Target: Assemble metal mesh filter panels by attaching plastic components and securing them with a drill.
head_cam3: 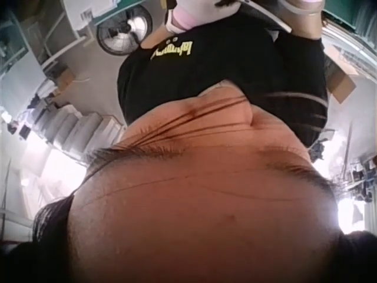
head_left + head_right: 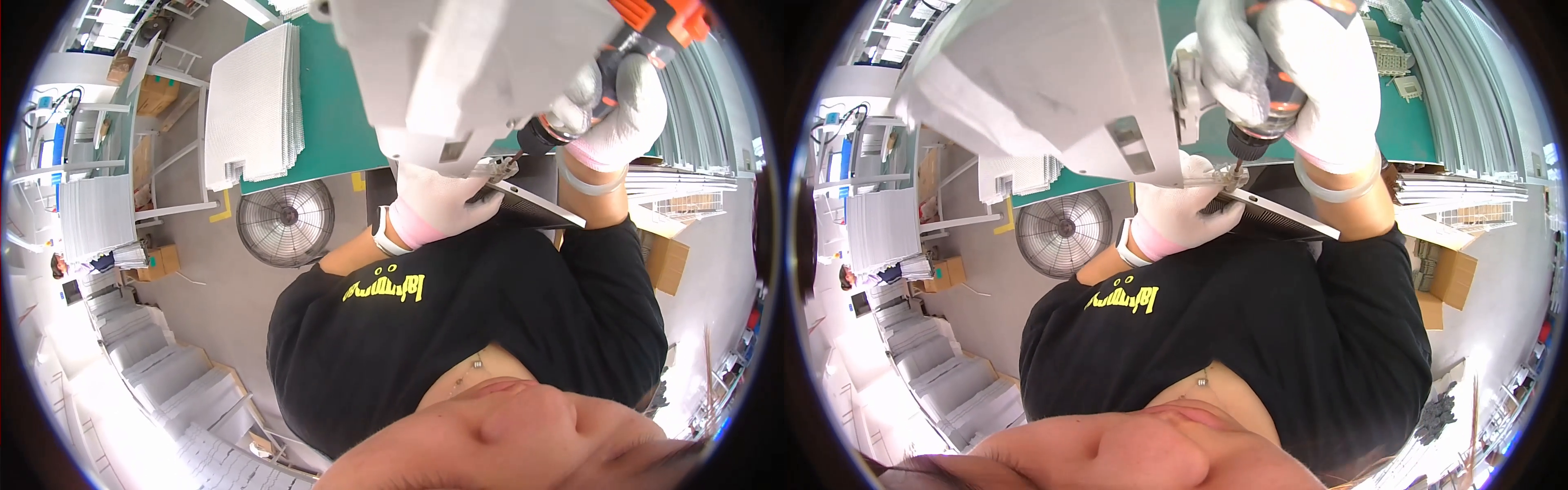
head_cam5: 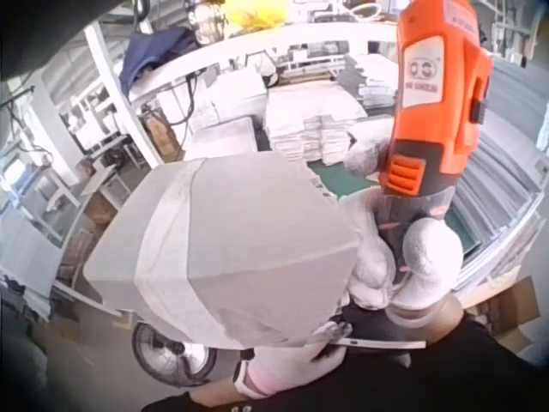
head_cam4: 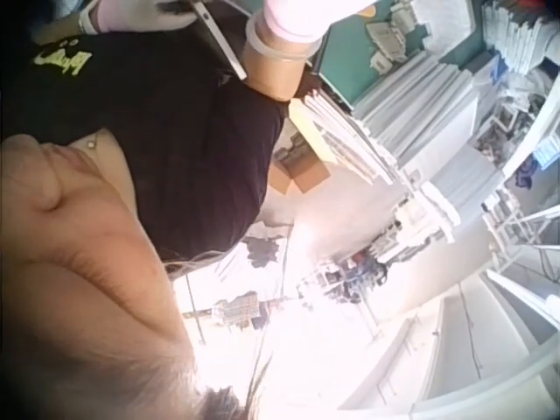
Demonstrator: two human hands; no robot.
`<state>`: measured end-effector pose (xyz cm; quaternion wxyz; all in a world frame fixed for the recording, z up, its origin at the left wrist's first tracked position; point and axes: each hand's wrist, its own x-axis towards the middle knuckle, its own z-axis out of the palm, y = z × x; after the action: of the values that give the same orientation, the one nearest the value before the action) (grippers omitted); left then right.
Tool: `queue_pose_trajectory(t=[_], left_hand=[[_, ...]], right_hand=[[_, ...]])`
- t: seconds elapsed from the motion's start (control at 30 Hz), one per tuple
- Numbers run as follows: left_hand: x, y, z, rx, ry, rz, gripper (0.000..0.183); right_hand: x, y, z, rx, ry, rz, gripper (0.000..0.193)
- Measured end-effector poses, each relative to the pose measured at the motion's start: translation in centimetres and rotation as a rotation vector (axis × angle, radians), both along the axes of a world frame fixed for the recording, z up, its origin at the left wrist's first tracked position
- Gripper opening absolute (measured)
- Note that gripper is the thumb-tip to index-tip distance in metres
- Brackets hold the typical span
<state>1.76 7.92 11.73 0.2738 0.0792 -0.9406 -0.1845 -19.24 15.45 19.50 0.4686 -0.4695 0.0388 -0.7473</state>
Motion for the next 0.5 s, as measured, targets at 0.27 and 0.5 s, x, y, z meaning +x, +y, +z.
queue_pose_trajectory(t=[0.27,0.5], left_hand=[[0.0,-0.4,-4.1,0.325,0.002,-0.198,0.039],[-0.1,-0.5,-4.0,0.242,-0.031,-0.144,0.043]], right_hand=[[2.0,-1.6,1.5,0.159,0.259,-0.111,0.050],[4.7,-2.0,2.3,0.314,-0.026,-0.515,0.040]])
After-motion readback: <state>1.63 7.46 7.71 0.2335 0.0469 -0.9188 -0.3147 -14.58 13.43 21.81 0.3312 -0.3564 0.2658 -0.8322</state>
